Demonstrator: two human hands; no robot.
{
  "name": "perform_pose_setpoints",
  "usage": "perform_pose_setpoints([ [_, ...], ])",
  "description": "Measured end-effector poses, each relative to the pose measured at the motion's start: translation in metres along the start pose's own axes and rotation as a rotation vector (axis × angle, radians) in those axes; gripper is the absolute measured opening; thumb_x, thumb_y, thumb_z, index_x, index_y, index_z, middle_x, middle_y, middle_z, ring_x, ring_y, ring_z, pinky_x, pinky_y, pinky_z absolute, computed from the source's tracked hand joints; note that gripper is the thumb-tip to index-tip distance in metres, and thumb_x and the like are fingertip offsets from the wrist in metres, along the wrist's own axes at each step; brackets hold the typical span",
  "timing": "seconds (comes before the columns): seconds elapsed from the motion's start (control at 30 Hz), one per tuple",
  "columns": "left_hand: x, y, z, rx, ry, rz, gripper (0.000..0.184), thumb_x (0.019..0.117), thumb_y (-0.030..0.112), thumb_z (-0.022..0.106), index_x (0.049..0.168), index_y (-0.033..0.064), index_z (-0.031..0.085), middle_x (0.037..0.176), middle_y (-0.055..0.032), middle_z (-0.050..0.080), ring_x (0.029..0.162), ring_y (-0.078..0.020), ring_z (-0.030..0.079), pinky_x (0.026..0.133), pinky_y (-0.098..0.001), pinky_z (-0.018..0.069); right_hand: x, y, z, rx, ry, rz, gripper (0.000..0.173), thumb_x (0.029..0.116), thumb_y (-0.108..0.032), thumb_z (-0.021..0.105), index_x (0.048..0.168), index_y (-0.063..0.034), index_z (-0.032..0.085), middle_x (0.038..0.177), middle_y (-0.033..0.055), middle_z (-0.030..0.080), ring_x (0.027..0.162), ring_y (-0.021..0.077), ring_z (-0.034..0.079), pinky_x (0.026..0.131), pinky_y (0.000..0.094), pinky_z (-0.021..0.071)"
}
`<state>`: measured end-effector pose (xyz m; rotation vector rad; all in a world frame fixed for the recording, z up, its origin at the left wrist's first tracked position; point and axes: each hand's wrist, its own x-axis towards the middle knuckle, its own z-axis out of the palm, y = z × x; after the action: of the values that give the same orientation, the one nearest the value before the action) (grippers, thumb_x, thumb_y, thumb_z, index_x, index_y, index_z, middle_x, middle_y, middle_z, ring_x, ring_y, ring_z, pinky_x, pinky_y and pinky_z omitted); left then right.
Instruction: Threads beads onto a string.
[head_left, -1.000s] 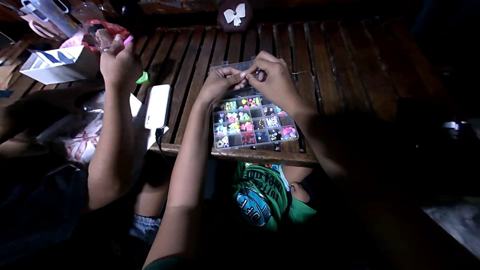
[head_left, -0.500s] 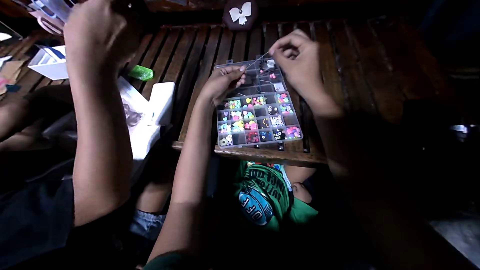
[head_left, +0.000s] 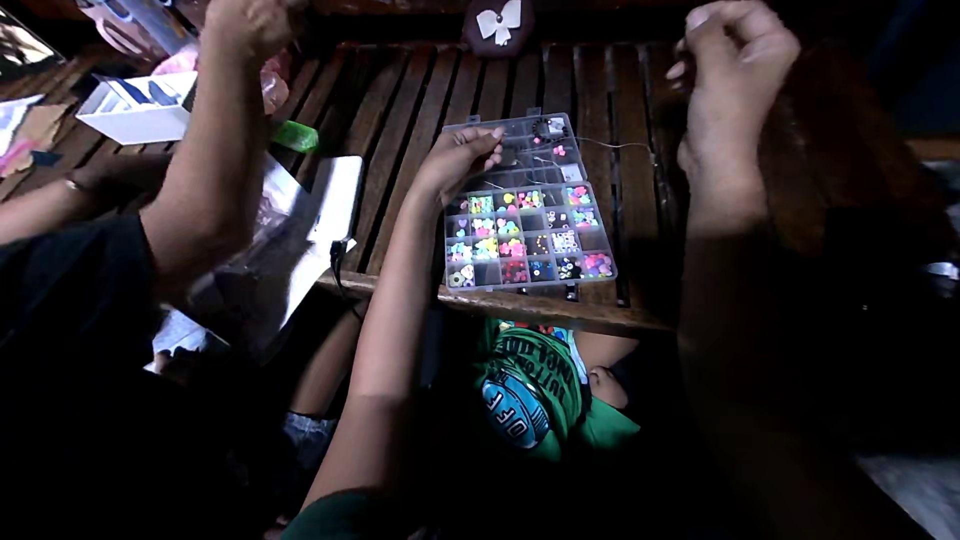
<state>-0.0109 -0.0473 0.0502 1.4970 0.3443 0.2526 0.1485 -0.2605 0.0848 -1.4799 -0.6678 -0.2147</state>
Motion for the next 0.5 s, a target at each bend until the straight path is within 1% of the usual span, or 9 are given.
perform_pose_setpoints([
  [0.1,0.0,0.0,0.0,0.002,-0.001,0.001,0.017,0.1072,0.011,0.051,0.098,0.0048,0.064,0.079,0.005,0.062,0.071,-0.0023,0.061,0.072,-0.0185,0.0543,-0.006,-0.014,-0.001,-0.035,-0.297,0.04,0.013,0.1014,-0.014,0.059,0.109,-0.0044,0.064,0.096,-0.0082,0.064,0.081,-0.0016,0.062,0.077,0.0202,0.0555],
  [0.17,0.0,0.001,0.0,0.006,0.003,-0.001,0.017,0.1074,0.012,0.051,0.098,0.0051,0.064,0.08,0.0051,0.061,0.071,-0.0022,0.061,0.072,-0.0185,0.0543,-0.014,-0.025,0.003,-0.084,-0.514,0.041,0.012,0.0994,-0.013,0.061,0.107,-0.0045,0.065,0.095,-0.0081,0.065,0.079,-0.0029,0.062,0.077,0.0196,0.0558],
  [0.23,-0.001,0.001,0.0,0.014,0.002,-0.01,0.018,0.1079,0.014,0.051,0.098,0.0059,0.064,0.08,0.0054,0.061,0.071,-0.0022,0.061,0.073,-0.0184,0.0541,-0.024,-0.034,0.011,-0.164,-0.702,0.018,0.01,0.0987,-0.012,0.063,0.104,-0.0047,0.066,0.091,-0.0071,0.064,0.073,-0.0058,0.059,0.07,0.0151,0.0534],
  [0.3,0.0,0.0,0.001,0.022,-0.001,-0.013,0.019,0.1086,0.015,0.049,0.1,0.0056,0.063,0.08,0.0053,0.061,0.072,-0.0028,0.061,0.073,-0.019,0.0541,-0.036,-0.042,0.018,-0.263,-0.89,-0.003,0.009,0.0977,-0.01,0.062,0.1,-0.0025,0.067,0.084,-0.0032,0.06,0.066,-0.0039,0.05,0.062,0.0149,0.0456],
  [0.33,0.0,0.001,0.001,0.024,0.002,-0.019,0.019,0.1087,0.015,0.049,0.101,0.005,0.063,0.081,0.005,0.061,0.072,-0.0029,0.061,0.074,-0.0193,0.0544,-0.043,-0.045,0.02,-0.31,-0.977,-0.004,0.008,0.0973,-0.008,0.064,0.098,-0.0016,0.068,0.08,-0.0006,0.059,0.063,-0.0004,0.049,0.06,0.0183,0.0444],
  [0.4,0.0,0.002,0.002,0.026,0.004,-0.023,0.019,0.1085,0.014,0.049,0.1,0.0046,0.063,0.081,0.0049,0.061,0.072,-0.0028,0.061,0.074,-0.0192,0.0541,-0.054,-0.044,0.023,-0.432,-1.112,-0.027,0.008,0.0976,-0.009,0.066,0.097,-0.0043,0.071,0.078,0.0019,0.062,0.064,0.0053,0.052,0.062,0.0248,0.0458],
  [0.43,-0.001,0.002,0.002,0.036,0.002,-0.024,0.018,0.1085,0.014,0.049,0.101,0.0048,0.063,0.081,0.0051,0.06,0.072,-0.0025,0.061,0.074,-0.0189,0.0539,-0.058,-0.041,0.024,-0.471,-1.161,-0.064,0.008,0.0974,-0.009,0.066,0.096,-0.0047,0.072,0.08,0.0034,0.064,0.066,0.0076,0.054,0.063,0.0271,0.0473],
  [0.47,-0.001,0.003,0.003,0.051,0.003,-0.024,0.018,0.1083,0.015,0.05,0.101,0.005,0.063,0.081,0.0055,0.06,0.072,-0.0021,0.061,0.074,-0.0185,0.0536,-0.062,-0.04,0.025,-0.488,-1.204,-0.077,0.009,0.0974,-0.008,0.066,0.097,-0.0024,0.073,0.086,0.0074,0.067,0.07,0.012,0.056,0.067,0.032,0.0485],
  [0.5,-0.002,0.005,0.004,0.066,0.006,-0.029,0.018,0.1083,0.015,0.05,0.102,0.0048,0.063,0.081,0.0055,0.06,0.072,-0.002,0.06,0.074,-0.0186,0.0533,-0.065,-0.038,0.025,-0.508,-1.231,-0.075,0.01,0.0981,-0.009,0.066,0.098,-0.0022,0.073,0.089,0.0082,0.066,0.072,0.0136,0.056,0.069,0.0343,0.0483],
])
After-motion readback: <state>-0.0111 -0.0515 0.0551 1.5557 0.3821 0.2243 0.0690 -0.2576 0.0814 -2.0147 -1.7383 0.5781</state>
